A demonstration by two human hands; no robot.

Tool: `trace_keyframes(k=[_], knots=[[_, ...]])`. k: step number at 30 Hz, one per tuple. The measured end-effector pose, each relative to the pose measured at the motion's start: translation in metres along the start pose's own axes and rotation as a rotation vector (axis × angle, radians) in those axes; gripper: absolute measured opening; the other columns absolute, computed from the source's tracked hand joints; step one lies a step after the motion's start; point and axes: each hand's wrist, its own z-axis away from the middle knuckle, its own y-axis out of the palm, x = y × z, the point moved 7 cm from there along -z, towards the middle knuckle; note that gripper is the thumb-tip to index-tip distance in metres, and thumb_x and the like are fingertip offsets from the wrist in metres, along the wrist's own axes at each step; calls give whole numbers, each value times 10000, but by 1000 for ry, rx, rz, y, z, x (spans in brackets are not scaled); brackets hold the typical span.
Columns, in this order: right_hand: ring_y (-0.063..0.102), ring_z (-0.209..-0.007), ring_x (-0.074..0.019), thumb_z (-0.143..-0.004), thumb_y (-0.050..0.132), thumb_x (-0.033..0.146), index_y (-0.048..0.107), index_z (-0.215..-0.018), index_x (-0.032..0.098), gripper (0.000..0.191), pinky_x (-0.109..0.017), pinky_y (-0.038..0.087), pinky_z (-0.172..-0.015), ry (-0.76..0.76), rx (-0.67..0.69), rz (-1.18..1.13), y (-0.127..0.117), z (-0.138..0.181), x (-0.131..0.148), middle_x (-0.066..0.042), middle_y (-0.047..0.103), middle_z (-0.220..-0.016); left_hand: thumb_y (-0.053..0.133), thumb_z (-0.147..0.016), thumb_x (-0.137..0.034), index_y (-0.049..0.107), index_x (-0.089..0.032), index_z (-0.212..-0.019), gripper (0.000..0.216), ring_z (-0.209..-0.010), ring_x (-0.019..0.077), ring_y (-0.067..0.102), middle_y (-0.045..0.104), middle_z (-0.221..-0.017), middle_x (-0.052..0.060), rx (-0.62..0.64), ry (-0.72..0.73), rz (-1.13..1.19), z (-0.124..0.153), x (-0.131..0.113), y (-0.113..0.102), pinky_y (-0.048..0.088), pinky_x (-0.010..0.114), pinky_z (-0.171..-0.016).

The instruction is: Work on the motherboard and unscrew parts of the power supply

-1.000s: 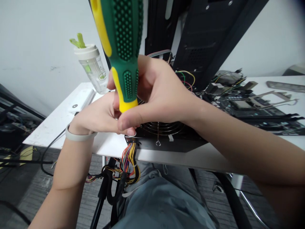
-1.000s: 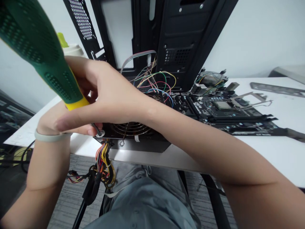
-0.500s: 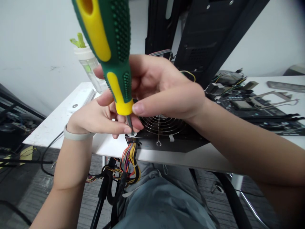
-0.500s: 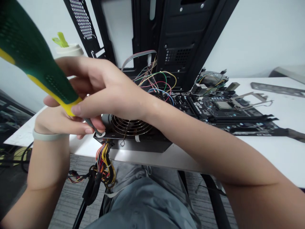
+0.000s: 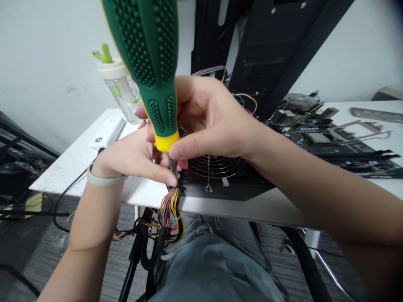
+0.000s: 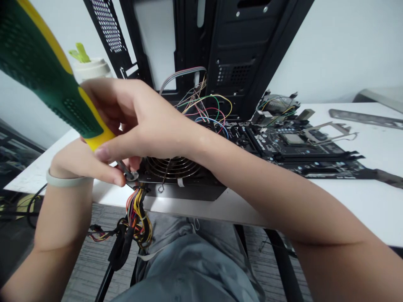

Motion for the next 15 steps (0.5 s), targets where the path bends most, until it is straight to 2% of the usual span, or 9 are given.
trace_keyframes(k=[4, 8, 12, 15], knots=[[578, -780, -28, -707, 712, 121, 500, -993, 135, 356, -116, 506, -723, -39, -80, 149, -5, -3, 4, 52, 539, -870, 776, -799, -314, 686, -103, -784, 230, -534, 48, 619, 690, -609, -12, -12, 1, -19, -2, -4, -1, 501, 83, -498], [494, -684, -8, -691, 733, 98, 458, -815, 146, 306, -110, 417, -629, -5, -138, 264, -2, -4, 9, 72, 453, -746, 757, -778, -186, 711, -104, -725, 107, -545, 34, 626, 718, -639, 0, 16, 12, -18, -4, -8, -1, 499, 55, -529], [489, -626, -28, -668, 762, 153, 457, -788, 151, 328, -149, 386, -572, 38, -138, 205, 2, -2, 8, 70, 485, -670, 752, -797, -216, 718, -96, -740, 137, -444, 25, 568, 714, -618, 1, 42, -14, 23, -2, -6, 0, 450, 62, -426], [539, -625, -37, -731, 708, 219, 460, -802, 148, 267, -151, 429, -582, 0, -82, 127, 4, -2, 7, 55, 521, -683, 764, -804, -224, 731, -99, -804, 130, -475, 28, 599, 766, -735, 28, 43, -54, 76, 3, -2, -1, 458, 59, -421]])
